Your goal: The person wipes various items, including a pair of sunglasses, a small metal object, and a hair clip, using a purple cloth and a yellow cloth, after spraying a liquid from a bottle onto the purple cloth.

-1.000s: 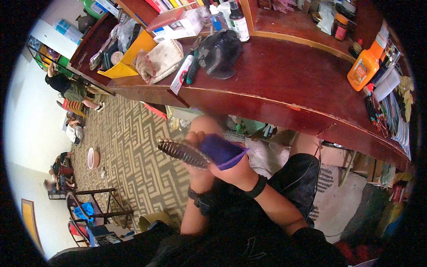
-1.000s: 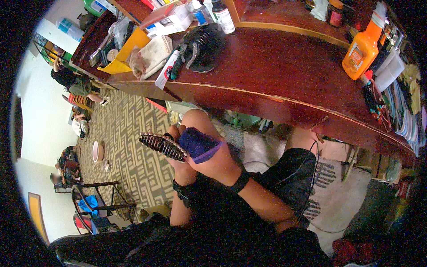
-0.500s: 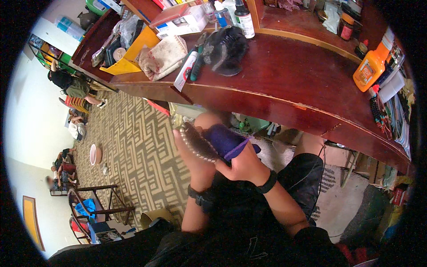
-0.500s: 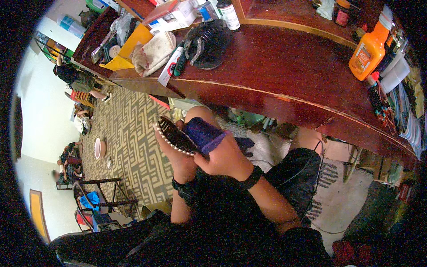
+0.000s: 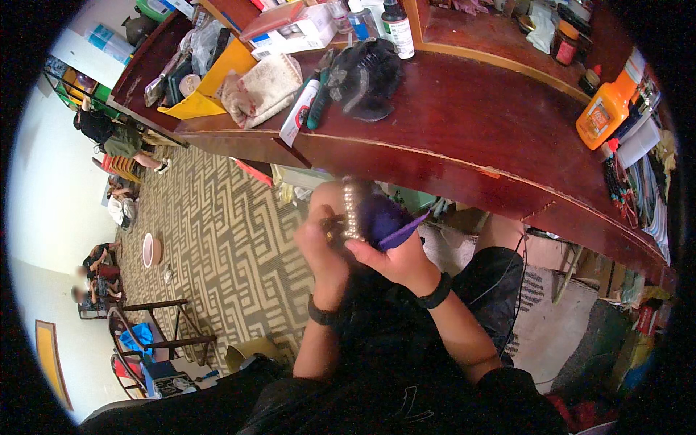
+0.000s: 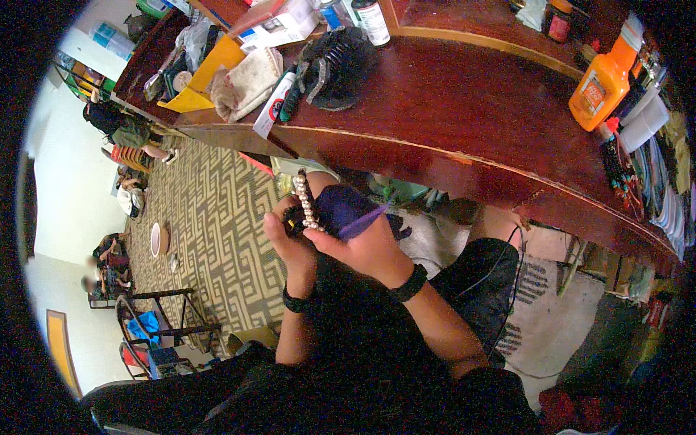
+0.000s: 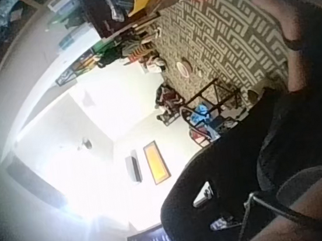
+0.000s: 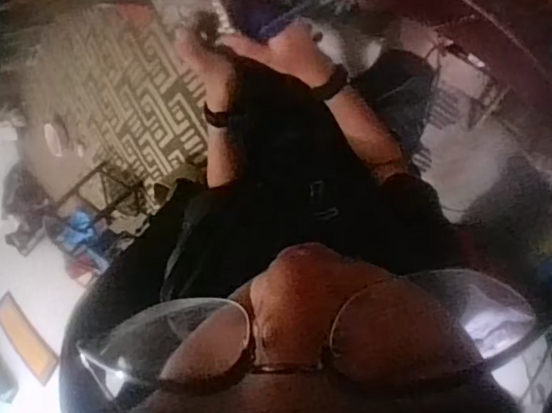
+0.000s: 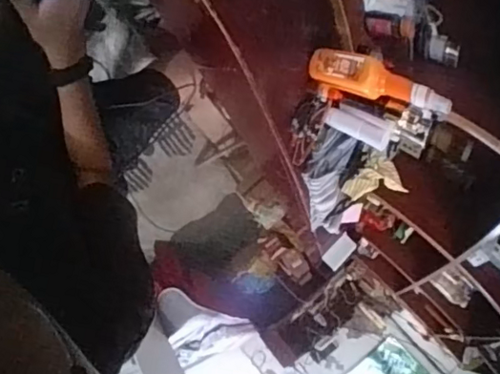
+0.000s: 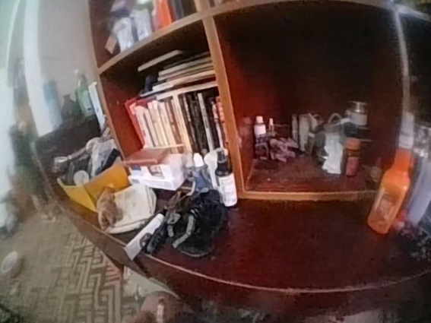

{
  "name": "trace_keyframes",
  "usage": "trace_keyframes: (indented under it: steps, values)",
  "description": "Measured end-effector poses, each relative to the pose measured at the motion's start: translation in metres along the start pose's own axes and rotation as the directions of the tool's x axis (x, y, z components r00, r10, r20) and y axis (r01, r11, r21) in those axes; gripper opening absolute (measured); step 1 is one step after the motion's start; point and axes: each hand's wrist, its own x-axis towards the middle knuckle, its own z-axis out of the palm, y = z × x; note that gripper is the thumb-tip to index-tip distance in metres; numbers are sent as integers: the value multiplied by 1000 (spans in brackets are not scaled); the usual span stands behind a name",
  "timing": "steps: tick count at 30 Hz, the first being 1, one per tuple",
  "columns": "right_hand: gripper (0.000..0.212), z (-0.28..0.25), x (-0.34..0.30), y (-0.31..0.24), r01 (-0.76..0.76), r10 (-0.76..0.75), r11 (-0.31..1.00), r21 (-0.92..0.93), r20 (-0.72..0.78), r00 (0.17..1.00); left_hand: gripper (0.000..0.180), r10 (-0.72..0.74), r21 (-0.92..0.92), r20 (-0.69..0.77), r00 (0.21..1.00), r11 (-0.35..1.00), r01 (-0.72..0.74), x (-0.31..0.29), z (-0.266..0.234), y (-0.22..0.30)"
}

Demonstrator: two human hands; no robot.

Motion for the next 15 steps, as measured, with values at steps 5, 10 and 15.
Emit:
trace_keyframes:
  steps: [5,10,15]
  values:
    - [52,-4,3,-8,-6,6,1000,-3,52,999,70,165,347,-24,986,926,-147,-3,1,7]
    - [58,-1,3,-7,48,-47,998,27,-4,999,69,100,322,27,995,941,-103,-4,6,34]
    - [59,-2,4,-10,11,-12,999,50,17,1000,68,156,375,-55,986,918,-125,-2,5,15]
